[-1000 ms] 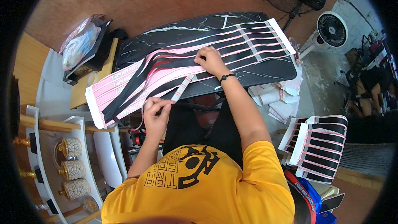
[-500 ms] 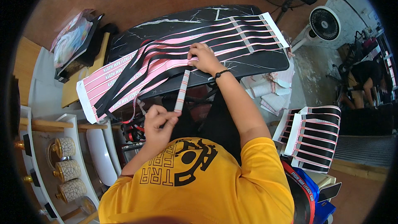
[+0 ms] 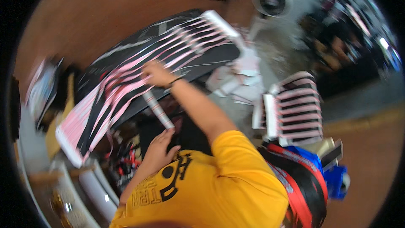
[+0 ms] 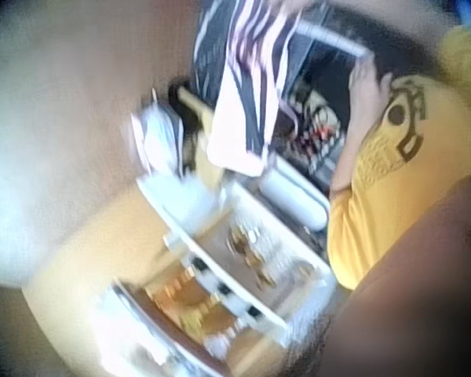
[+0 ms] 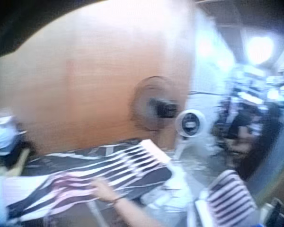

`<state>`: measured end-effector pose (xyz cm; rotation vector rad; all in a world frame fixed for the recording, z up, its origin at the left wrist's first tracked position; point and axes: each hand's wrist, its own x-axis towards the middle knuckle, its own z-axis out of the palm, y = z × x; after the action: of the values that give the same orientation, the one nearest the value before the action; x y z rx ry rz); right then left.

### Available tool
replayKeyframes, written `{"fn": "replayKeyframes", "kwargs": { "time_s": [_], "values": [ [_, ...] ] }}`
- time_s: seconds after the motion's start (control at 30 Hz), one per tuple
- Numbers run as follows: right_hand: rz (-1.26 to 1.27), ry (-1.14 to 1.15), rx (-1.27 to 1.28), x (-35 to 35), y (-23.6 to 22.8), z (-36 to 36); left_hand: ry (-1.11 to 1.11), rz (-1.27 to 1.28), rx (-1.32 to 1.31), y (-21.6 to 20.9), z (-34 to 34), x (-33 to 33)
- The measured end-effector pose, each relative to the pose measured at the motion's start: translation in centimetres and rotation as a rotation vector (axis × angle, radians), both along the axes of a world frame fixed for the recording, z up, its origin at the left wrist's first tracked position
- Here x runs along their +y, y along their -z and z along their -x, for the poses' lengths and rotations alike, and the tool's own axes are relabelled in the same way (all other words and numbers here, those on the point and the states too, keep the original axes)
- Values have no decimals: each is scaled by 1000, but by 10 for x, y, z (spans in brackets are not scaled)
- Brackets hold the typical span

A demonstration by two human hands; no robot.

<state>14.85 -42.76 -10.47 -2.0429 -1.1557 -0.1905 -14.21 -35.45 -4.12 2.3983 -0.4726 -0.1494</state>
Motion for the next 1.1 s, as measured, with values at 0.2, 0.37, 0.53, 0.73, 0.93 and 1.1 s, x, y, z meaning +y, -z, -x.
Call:
{"fn": "replayKeyframes", "kwargs": {
  "time_s": [0.2, 0.37, 0.53, 0.73, 0.93, 1.1],
  "values": [
    [-68, 41, 98, 3, 2, 3, -54, -120, 370, 32, -30, 4],
    [-53, -5, 156, 1, 3, 2, -87, -1, 322, 82, -49, 24],
    [-54, 10, 160, 1, 0, 5, 6, -43, 363, 118, -56, 34],
    [-85, -18, 94, 4, 1, -1, 106, -292, 223, 137, -45, 27],
    [-16, 43, 141, 4, -5, 2, 103, -614, 465, 127, -51, 13],
    [-9, 40, 169, 1, -11, 5, 208, -739, 610, 147, -60, 12]
  ]
}}
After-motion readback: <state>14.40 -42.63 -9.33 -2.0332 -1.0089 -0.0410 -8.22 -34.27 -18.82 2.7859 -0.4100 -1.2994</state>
